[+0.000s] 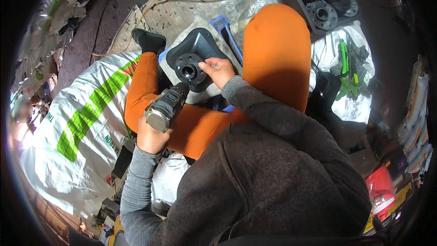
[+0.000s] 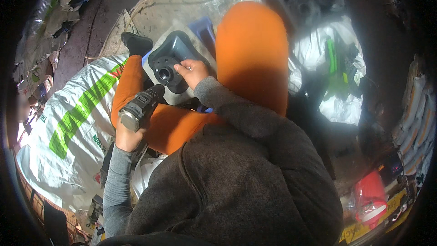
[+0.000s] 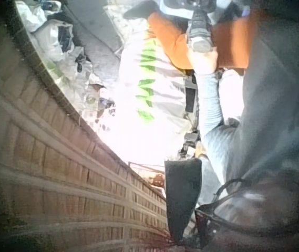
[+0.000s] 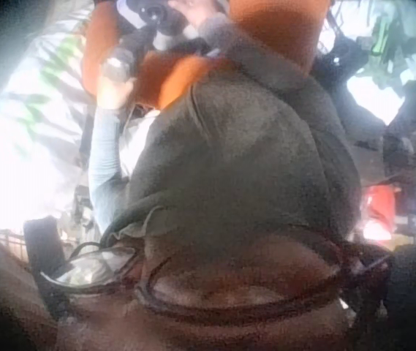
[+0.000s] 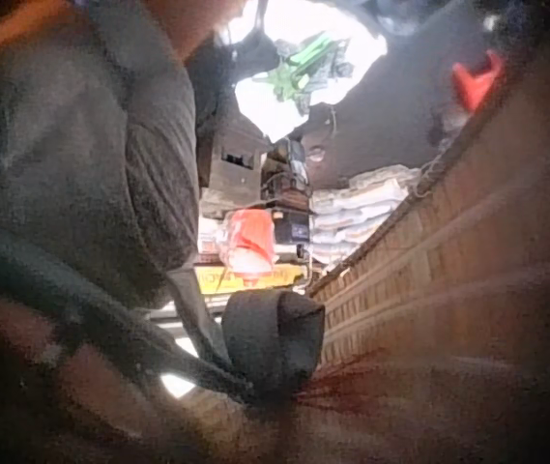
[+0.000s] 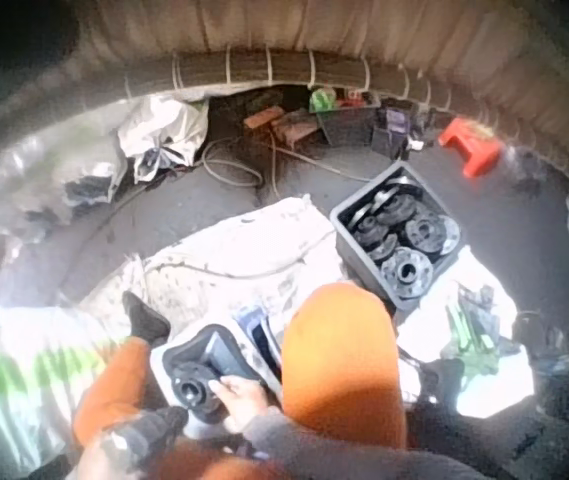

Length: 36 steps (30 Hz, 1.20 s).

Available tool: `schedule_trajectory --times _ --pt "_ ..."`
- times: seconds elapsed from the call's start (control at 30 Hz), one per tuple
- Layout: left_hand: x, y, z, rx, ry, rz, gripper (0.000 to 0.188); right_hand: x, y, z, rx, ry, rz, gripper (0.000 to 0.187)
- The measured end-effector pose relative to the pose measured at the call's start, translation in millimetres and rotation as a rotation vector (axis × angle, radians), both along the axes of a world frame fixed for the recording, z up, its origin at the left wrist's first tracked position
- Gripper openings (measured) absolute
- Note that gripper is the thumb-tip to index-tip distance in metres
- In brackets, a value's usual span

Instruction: The person sits on the floor and uses a cordless drill to fasten screws into a black mechanical housing. They repeatedly pick up screws, align them with holes in the housing, and drive them in with the drill.

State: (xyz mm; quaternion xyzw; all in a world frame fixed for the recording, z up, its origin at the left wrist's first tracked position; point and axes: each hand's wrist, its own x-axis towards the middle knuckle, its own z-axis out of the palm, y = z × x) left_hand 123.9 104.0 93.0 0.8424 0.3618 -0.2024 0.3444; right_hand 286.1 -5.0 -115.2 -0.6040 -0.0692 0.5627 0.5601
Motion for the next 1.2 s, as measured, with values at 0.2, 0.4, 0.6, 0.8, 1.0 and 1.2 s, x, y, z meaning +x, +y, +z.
schedule_trajectory --times 0.2,0.4,0.6,0.8,1.0,1.2 --pt "3 -36 12 -0.045 -0.023 0.379 0.031 7 9 -12 -0.038 -0.195 0.065 0.04" --pt "-4 -82 41 -0.093 -0.302 0.495 0.029 42 -18 16 0.206 0.913 -0.237 0.042" --pt "-1 -110 39 -0.127 -0.413 0.354 0.026 39 -24 46 0.301 1.092 -0.293 0.041" --pt "1 -115 32 -0.131 -0.398 0.381 0.027 35 -27 48 0.311 1.135 -0.294 0.038" --pt "8 -112 39 -0.058 -0.404 0.343 0.023 33 -27 46 0.283 1.067 -0.296 0.035" --pt "4 -95 58 -0.106 -0.379 0.574 0.022 34 -31 59 0.384 0.845 0.163 0.036"
